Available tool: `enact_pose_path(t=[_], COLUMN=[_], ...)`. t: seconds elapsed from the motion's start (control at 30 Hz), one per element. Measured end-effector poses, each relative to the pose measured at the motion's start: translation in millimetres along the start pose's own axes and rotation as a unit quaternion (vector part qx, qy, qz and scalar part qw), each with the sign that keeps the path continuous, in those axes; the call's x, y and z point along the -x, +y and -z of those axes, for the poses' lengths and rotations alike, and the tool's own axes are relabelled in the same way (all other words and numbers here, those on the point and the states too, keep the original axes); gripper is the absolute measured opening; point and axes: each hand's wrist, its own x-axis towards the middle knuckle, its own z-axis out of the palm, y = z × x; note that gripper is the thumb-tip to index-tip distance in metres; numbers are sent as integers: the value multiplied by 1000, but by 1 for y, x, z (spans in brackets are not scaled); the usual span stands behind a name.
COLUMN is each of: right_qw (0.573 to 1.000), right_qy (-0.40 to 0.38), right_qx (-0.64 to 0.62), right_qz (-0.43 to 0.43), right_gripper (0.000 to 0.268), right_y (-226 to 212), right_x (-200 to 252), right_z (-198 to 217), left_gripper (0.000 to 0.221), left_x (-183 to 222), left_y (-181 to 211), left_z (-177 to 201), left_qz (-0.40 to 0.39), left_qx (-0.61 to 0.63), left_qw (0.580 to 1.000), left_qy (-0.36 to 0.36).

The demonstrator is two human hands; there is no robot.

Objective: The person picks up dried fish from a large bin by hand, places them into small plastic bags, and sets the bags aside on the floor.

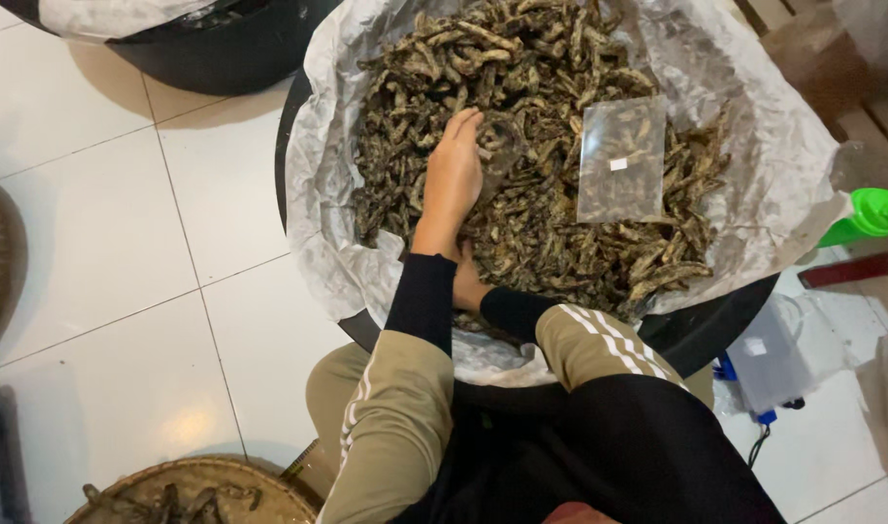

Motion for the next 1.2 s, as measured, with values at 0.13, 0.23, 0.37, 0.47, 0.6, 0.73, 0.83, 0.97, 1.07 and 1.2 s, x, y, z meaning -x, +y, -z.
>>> enact_pose_path(t=[0.13,0.23,0.37,0.47,0.6,0.73,0.83,0.97,1.07,1.2], right_qw=[955,683,558,640,722,738,897,892,875,819], right_qy=[49,41,56,16,83,170,197,246,226,219], right_qx=[292,728,814,761,682,640,293,336,423,529], right_qz=[-10,-41,-151,-106,-79,129,268,177,68,-20], right_gripper=[79,78,65,69,59,51,41,44,53,80], right_y=[-16,-59,-139,-209,-303,-348,-355,-359,-364,-376], right_x=[-17,-20,-3,19,71,97,92,97,106,122], right_z=[-11,-35,-79,-99,-147,-195,-208,-196,-178,-150], left_gripper=[40,42,34,35,38,45,47,54,65,90], left_x=[1,2,2,2,5,7,13,21,20,19], left_y=[-8,-15,-19,-22,-20,-20,-12,-12,-18,-8], left_z=[-1,-2,-2,1,-4,-17,-36,-54,-59,-47], left_qz=[-19,11,14,11,19,-7,-12,-2,-54,167], left_qx=[6,-8,5,5,12,23,40,30,21,31], left_qw=[1000,1000,1000,1000,1000,1000,997,985,987,952], left_qy=[16,7,7,12,6,4,-64,-169,-151,-256])
